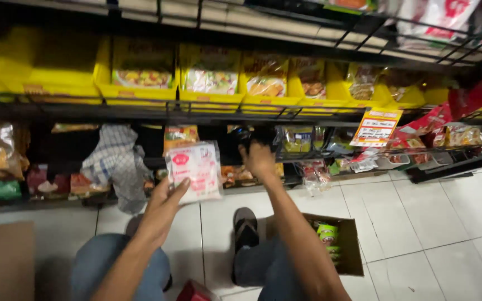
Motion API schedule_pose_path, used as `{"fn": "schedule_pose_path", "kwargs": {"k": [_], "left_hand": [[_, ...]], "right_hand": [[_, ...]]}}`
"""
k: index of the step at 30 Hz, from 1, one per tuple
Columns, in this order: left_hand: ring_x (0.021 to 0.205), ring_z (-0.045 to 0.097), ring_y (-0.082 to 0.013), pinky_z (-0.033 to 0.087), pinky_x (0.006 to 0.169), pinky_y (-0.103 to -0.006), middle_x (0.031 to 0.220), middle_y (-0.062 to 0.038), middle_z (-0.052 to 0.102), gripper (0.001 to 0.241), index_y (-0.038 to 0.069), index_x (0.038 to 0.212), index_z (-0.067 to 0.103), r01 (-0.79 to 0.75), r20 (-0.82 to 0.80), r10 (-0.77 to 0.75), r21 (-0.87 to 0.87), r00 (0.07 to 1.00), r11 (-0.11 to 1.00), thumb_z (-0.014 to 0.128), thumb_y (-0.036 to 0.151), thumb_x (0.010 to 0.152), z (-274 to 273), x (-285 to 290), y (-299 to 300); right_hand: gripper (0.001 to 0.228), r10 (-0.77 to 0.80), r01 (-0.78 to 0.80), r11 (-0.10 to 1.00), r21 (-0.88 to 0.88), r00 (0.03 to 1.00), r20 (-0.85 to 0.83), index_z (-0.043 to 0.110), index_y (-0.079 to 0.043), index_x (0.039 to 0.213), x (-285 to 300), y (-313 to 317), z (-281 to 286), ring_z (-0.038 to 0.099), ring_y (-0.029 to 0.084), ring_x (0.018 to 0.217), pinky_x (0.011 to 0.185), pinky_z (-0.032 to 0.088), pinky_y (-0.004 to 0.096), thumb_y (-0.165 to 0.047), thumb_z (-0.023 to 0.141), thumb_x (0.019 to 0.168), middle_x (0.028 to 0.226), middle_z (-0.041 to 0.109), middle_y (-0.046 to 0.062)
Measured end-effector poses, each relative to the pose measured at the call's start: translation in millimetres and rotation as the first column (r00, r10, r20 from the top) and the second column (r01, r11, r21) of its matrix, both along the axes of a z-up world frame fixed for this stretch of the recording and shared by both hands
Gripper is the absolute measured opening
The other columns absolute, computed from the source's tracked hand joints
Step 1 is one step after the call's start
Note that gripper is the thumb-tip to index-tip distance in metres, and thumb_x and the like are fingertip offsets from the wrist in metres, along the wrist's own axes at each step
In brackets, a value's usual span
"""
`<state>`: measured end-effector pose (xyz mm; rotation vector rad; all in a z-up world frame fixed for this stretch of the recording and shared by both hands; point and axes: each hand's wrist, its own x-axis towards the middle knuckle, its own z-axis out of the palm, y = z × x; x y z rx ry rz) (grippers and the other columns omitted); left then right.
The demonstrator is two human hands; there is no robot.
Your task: Clean grocery store shelves with a cloth and scan product barcodes using a handheld scanner.
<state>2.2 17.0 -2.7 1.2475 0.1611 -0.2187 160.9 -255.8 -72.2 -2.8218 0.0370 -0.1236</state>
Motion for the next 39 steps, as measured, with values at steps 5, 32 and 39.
{"fn": "schedule_pose_path", "kwargs": {"k": [5, 32, 39], "left_hand": [[0.110, 0.064, -0.0111, 0.048, 0.094, -0.0310, 0.122, -0.002, 0.071, 0.037, 0.011, 0.131, 0.063, 0.017, -0.124, -0.022, -0.041, 0.992, 0.999, 0.058, 0.028, 0.099, -4, 5, -6], [0.071, 0.068, -0.0216, 0.057, 0.059, -0.0331, 0.094, -0.011, 0.070, 0.062, 0.008, 0.137, 0.051, 0.803, 0.455, -0.694, -0.506, 0.558, 0.314, 0.054, 0.060, 0.103, 22, 46, -156], [0.081, 0.068, -0.0243, 0.055, 0.074, -0.0390, 0.089, -0.013, 0.073, 0.026, 0.003, 0.100, 0.068, 0.052, 0.666, -0.613, 0.658, 0.425, 0.751, 0.059, 0.028, 0.100, 256, 50, -178]], "right_hand": [[0.057, -0.052, 0.043, 0.996, -0.075, 0.991, -0.127, 0.061, -0.006, 0.124, 2, 15, 4, 0.057, 0.044, 0.123, 0.103, 0.039, 0.068, -0.056, 0.056, 0.096, 0.125, 0.066, 0.024], [0.032, 0.027, -0.156, 0.293, 0.943, 0.988, 0.155, 0.068, -0.004, 0.120, -172, -55, 141, 0.063, 0.008, 0.074, 0.065, 0.053, 0.025, -0.014, 0.075, 0.091, 0.089, 0.071, 0.001], [0.014, -0.220, -0.214, 0.445, 0.869, 0.915, 0.338, 0.058, -0.005, 0.104, -145, -158, 318, 0.063, 0.010, 0.061, 0.047, 0.048, 0.028, -0.018, 0.061, 0.100, 0.081, 0.068, 0.005]]}}
